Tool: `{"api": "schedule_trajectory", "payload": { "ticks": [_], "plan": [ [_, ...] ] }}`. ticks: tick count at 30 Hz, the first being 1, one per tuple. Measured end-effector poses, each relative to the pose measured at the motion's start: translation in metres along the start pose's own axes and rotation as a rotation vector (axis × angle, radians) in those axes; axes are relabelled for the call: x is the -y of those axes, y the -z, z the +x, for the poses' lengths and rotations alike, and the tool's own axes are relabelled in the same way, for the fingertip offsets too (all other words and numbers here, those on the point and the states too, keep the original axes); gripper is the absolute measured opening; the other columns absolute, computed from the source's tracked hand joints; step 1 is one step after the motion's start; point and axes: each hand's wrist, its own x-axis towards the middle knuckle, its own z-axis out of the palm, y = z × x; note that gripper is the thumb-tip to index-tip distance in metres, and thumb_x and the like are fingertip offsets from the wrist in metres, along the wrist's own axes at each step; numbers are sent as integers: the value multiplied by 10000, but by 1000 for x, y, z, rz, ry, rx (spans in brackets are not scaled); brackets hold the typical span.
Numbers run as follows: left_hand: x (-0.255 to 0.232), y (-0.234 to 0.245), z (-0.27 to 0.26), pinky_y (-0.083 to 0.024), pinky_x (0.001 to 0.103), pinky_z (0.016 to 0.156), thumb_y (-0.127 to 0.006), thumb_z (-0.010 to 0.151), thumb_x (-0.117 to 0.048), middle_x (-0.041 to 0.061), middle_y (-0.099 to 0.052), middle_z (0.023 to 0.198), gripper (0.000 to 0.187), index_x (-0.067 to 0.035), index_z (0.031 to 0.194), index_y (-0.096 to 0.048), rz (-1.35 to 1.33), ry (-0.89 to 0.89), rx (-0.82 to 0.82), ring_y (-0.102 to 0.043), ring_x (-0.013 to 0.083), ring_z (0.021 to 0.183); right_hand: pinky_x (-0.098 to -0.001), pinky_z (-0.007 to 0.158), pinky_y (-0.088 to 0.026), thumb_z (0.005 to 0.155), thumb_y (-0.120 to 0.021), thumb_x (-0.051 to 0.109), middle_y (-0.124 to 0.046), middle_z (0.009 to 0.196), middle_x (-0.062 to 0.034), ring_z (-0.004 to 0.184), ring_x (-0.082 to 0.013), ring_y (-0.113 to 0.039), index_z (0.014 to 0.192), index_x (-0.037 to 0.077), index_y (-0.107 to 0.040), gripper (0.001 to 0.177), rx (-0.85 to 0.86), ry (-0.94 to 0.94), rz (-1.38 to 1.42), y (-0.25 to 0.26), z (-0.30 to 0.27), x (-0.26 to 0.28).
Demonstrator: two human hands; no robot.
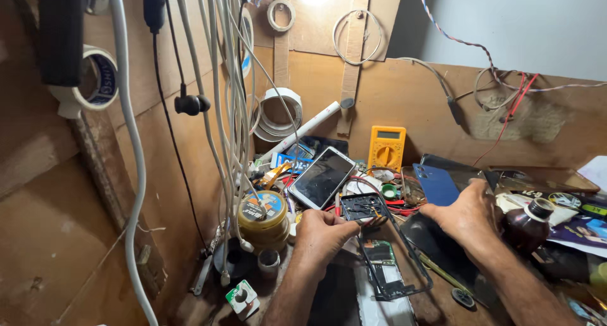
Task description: The person removes a battery from a disassembled smartphone using a prying tool, then places the battery aside. They then pick up the phone's back cover and align it with the phone's frame.
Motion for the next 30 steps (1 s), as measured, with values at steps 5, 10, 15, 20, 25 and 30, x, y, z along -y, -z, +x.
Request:
{"api": "schedule_trajectory", "payload": {
  "ticks": [5,10,15,20,25,30],
  "plan": [
    [0,1,0,-594,331,484,-804,713,-129,60,-686,648,187,20,692,-694,-60,22,13,-664,144,543,-455,992,-537,561,-951,413,-645,1295,-260,1176,-370,-666,1502,-18,-353,1196,96,106,233,27,-32,18],
    [6,0,3,-499,265,496,-824,708,-141,64,-707,653,178,26,734,-768,76,-82,-35,-615,107,542,-419,952,-542,526,-1011,451,-676,1206,-204,1102,-321,-688,1438,18,-432,1164,140,275,219,37,-83,36],
    [4,1,-2,-520,289,491,-814,719,-135,73,-697,654,163,15,738,-752,13,-32,-23,-608,115,529,-416,952,-545,526,-999,417,-682,1162,-190,1085,-309,-691,1400,31,-484,1085,196,329,260,36,-113,51],
    [-1,1,-2,-581,334,498,-778,729,-98,106,-733,675,136,21,720,-713,-149,52,41,-677,162,535,-433,951,-522,552,-993,383,-680,1142,-186,1104,-310,-666,1343,38,-523,983,205,351,302,38,-127,55],
    [4,1,-1,-535,293,496,-804,733,-98,106,-727,681,143,16,722,-720,-59,-8,-3,-648,143,540,-425,944,-540,572,-971,397,-698,1120,-160,1078,-287,-693,1308,58,-553,912,247,351,324,38,-131,54],
    [7,1,0,-568,337,497,-779,744,-92,89,-721,682,119,-6,726,-699,-149,78,19,-665,155,545,-439,953,-518,598,-986,427,-669,1141,-177,1111,-303,-647,1314,54,-555,916,246,375,265,35,-130,52]
  ]
}}
